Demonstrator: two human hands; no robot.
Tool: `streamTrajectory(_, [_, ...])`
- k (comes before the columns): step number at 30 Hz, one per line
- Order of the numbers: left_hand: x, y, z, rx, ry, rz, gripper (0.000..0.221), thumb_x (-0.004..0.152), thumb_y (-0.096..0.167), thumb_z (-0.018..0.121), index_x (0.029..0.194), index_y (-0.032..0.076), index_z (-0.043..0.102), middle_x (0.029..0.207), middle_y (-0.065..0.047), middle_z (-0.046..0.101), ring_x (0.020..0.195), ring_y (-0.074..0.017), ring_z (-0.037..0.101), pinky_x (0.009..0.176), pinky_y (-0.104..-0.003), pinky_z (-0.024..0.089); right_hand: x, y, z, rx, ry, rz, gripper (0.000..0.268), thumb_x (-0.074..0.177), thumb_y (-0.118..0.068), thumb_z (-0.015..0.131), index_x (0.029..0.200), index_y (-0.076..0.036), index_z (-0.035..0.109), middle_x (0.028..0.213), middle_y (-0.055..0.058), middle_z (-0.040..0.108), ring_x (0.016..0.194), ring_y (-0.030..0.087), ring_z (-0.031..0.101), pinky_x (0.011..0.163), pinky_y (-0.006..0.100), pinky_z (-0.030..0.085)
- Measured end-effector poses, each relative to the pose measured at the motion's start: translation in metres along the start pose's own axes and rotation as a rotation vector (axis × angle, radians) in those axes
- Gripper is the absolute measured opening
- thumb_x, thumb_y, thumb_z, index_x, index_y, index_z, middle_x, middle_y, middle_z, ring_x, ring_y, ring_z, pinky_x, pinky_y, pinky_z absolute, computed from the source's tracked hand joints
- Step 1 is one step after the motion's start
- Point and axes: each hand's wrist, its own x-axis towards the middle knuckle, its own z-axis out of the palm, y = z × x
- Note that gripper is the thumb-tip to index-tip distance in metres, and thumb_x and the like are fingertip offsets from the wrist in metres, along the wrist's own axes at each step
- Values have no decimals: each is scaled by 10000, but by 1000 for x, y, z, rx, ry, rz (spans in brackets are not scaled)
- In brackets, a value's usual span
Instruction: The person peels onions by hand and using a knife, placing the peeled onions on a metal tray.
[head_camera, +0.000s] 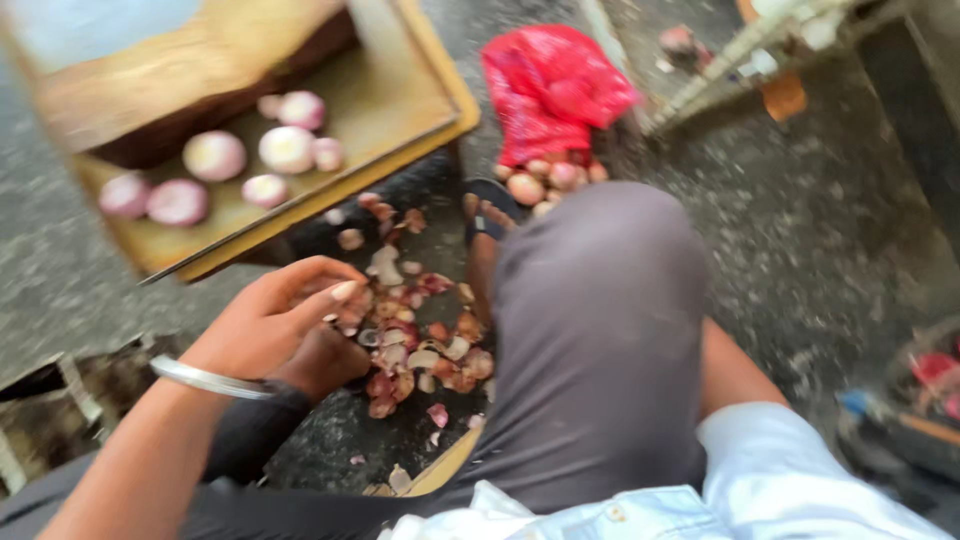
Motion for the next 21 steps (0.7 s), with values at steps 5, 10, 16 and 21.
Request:
streamTrajectory(5, [-27,-5,-7,-501,145,31,267,1014,248,555,1146,38,654,1024,-68,740,933,-160,716,813,-290,571,-44,-195,-22,185,-249,-358,425,934,-265,748,1304,-83,644,1009,74,753,848,148,658,700,313,464])
streamTrajectory(10, [-18,-5,-13,-667,155,70,289,1028,282,575,1157,43,674,1036,-76,738,895,-155,705,757,-277,546,-117,-368,-93,-95,-507,-733,408,941,-194,750,1301,-26,660,1017,71,738,862,82,647,717,262,520])
streamTrajectory(16, [-31,17,7,-691,102,59,459,1022,452,521,1151,41,678,1025,-68,734,912,-165,717,787,-314,604,-224,-494,-77,-346,-808,-916,522,888,-159,767,1382,-67,630,1064,85,809,768,119,700,545,266,547])
streamTrajectory(21, [-47,35,4,-994,-184,282,603,1006,617,317,1121,110,623,983,-98,739,793,-192,720,652,-312,599,-304,-509,4,-73,-1055,-983,585,895,-116,756,1425,-59,515,1062,48,717,906,54,631,746,215,523])
